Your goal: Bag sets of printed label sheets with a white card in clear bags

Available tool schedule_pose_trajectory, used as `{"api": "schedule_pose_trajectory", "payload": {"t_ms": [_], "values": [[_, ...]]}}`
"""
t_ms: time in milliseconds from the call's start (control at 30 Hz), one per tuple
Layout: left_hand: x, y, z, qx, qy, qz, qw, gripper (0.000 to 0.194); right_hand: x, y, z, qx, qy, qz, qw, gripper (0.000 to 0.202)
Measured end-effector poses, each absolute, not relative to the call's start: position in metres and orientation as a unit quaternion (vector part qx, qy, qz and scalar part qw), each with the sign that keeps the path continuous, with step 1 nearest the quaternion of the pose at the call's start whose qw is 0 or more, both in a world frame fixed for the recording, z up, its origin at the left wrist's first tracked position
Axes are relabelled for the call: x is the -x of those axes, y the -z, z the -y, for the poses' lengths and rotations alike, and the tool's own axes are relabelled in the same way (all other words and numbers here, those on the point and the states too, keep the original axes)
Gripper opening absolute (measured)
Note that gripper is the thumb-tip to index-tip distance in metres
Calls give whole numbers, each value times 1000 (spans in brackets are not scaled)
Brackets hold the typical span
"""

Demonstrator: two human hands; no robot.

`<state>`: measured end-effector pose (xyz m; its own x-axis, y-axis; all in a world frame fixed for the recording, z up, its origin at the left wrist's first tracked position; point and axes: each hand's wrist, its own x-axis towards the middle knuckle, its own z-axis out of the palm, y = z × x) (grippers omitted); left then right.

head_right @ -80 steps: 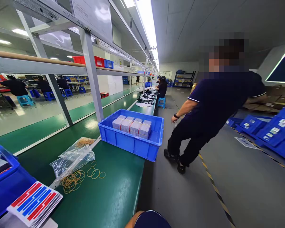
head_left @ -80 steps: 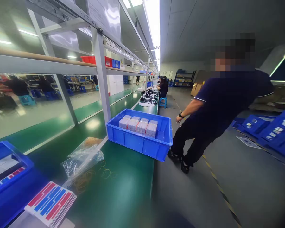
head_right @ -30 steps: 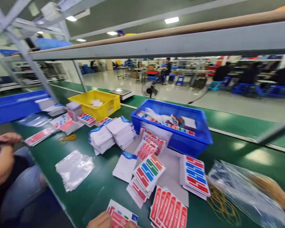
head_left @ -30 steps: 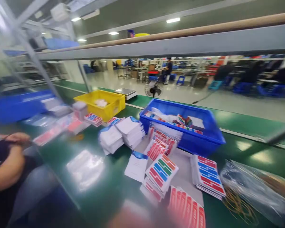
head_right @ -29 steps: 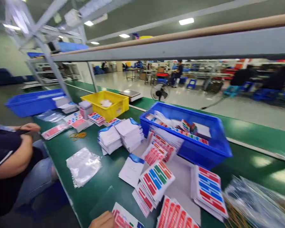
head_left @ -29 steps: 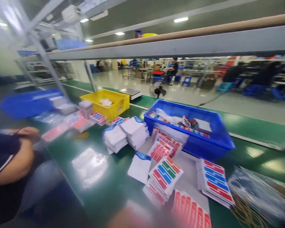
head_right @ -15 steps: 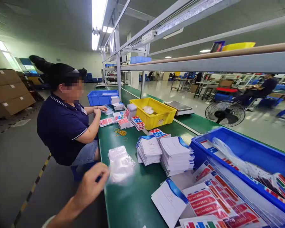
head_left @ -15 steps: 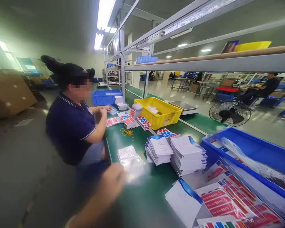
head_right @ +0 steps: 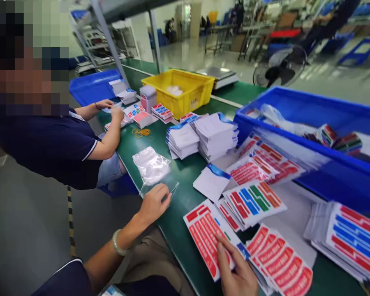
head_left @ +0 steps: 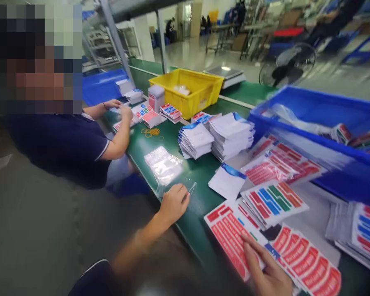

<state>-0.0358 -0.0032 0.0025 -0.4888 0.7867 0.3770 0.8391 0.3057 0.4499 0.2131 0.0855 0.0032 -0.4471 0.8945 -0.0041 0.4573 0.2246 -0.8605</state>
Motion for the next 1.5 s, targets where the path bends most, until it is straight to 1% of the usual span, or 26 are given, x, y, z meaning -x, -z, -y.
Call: {"api": "schedule_pose_trajectory", "payload": {"t_ms": [100,167,300,367,433,600,667,833,1133,1300,1500], "values": [[11,20,-8,518,296,802,-30,14,-208,-16,-85,435,-348,761,332,26],[0,24,-10,522,307,794,-56,15,-200,-22,-83,409,-295,788,354,21],[-10,25,-11,516,335,784,-90,16,-188,-18,-76,354,-200,845,348,20],[-12,26,-10,510,344,783,-97,16,-187,-10,-74,336,-189,860,335,21],[-13,28,-10,512,349,779,-100,15,-188,-2,-72,331,-227,859,318,21],[-15,34,-8,536,350,763,-93,13,-191,13,-69,350,-403,805,257,21],[-15,35,-9,543,347,760,-90,12,-192,16,-68,354,-439,791,235,22],[-14,36,-12,561,339,751,-83,13,-196,20,-68,372,-482,773,178,29],[-13,39,-16,624,314,713,-68,15,-199,24,-79,402,-565,709,128,36],[-10,40,-18,621,302,720,-63,15,-201,24,-89,404,-628,659,93,41],[-10,40,-19,660,300,685,-67,12,-201,16,-89,404,-612,675,86,39]]}}
